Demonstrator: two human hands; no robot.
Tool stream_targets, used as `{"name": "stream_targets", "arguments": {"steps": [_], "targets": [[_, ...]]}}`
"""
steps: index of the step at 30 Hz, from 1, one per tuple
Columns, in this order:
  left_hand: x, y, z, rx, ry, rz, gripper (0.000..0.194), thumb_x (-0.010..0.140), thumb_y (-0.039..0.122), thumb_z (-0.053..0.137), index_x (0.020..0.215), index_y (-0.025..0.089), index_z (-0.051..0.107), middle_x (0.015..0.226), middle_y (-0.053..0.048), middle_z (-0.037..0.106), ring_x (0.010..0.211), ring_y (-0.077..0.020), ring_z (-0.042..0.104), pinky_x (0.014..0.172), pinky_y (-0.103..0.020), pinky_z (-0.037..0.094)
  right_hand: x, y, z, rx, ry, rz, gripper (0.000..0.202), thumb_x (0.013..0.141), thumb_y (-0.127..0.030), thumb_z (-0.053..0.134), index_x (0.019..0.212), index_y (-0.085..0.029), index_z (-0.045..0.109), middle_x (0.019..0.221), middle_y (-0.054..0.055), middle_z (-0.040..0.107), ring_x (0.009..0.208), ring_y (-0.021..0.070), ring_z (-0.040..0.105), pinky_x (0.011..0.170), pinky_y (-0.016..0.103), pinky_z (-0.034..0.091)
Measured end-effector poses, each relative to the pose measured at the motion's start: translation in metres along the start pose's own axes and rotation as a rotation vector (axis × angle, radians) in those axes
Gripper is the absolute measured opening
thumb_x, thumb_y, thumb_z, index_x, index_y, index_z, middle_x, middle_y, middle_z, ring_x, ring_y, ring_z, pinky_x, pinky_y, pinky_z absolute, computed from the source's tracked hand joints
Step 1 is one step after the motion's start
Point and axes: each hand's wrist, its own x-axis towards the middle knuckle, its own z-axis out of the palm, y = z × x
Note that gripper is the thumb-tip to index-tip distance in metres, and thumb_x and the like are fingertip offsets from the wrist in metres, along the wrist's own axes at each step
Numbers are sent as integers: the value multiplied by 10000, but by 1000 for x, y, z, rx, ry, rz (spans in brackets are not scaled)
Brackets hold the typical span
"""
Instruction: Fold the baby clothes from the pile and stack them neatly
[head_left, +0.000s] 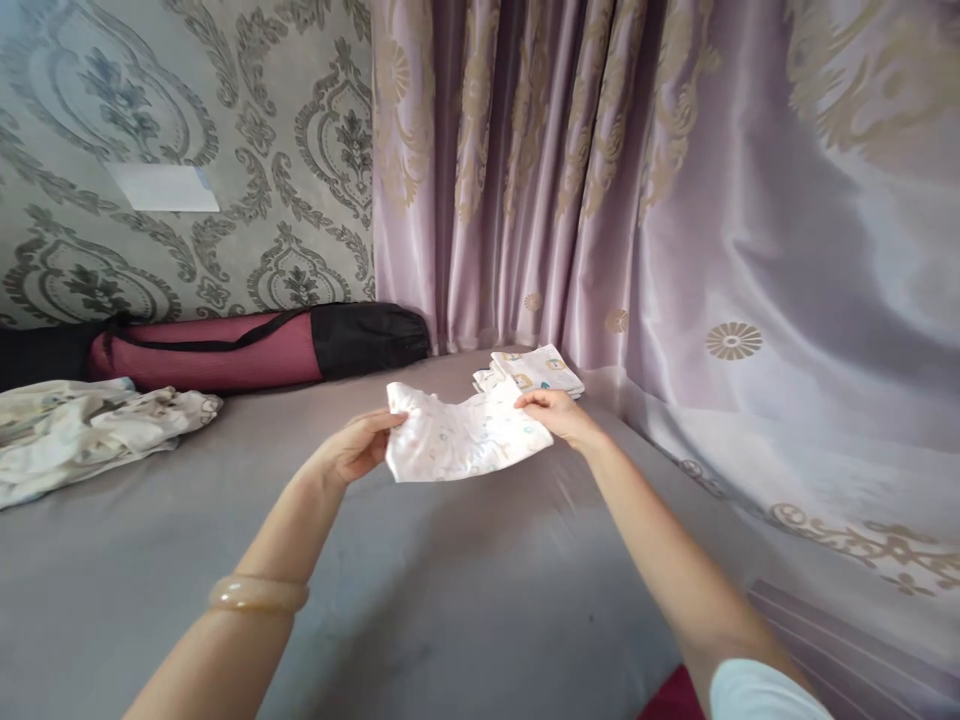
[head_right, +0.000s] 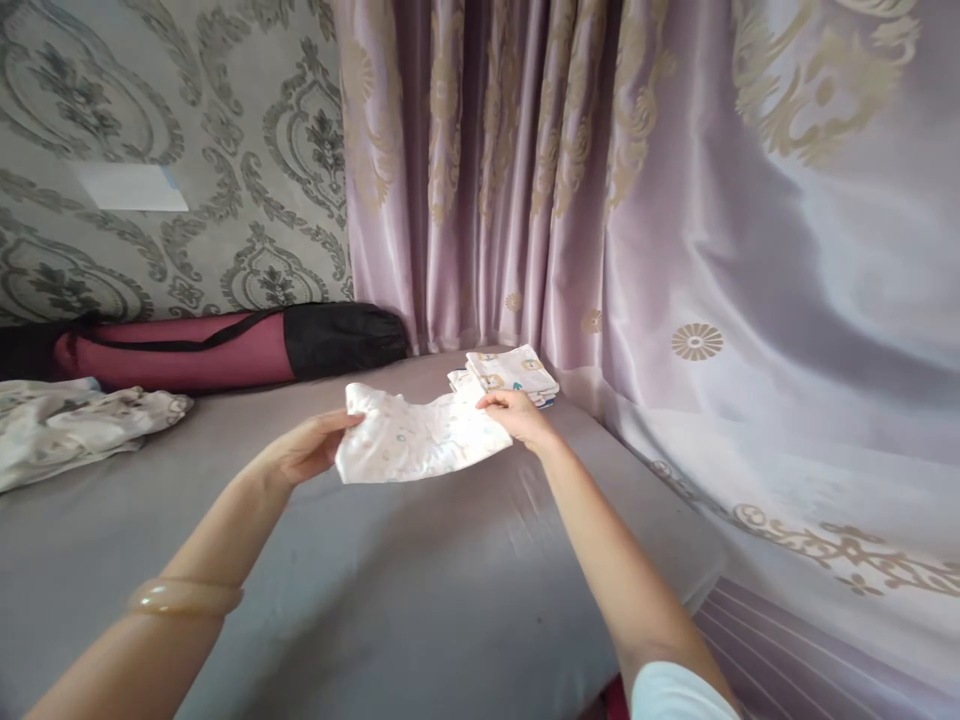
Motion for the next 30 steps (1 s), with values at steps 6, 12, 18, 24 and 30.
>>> {"name": "stream_targets", "arguments": {"steps": [6,12,18,24,30], "targets": [[57,3,69,104,-19,125,97,710,115,696,755,130,612,606,23,598,399,-39,460,368,-155,333,28,-8,-74,-273,185,62,339,775,-126,502,1019,-141,736,903,60,721,780,151,645,717,243,482],[94,14,123,-72,-64,89,117,804,-4,566,832,109,561,694,-27,621,596,-126,676,507,-182,529,75,-9,-106,-600,328,106,412,792,-260,600,1174,-122,672,1138,132,672,1059,250,615,901,327,453],[130,13,153,-408,-55,88,197,800,-97,456,884,62,538,761,-73,611,717,-160,696,709,-252,600,108,-8,-94,-971,400,160,548,838,-476,537,1231,-99,594,1347,201,495,1264,372,422,1002,483,369],[145,4,156,-485,-66,44,145,841,-27,452,873,88,535,815,-71,585,795,-138,679,807,-227,571,128,9,-80,-1064,468,164,553,839,-402,553,1271,-57,520,1330,196,477,1234,346,413,1004,460,353],[139,-7,145,-483,-59,29,112,848,26,497,902,95,566,921,-101,615,905,-132,662,952,-248,503,135,35,-69,-1136,436,173,506,816,-267,575,1273,-67,492,1325,192,460,1215,322,406,981,431,345]]}}
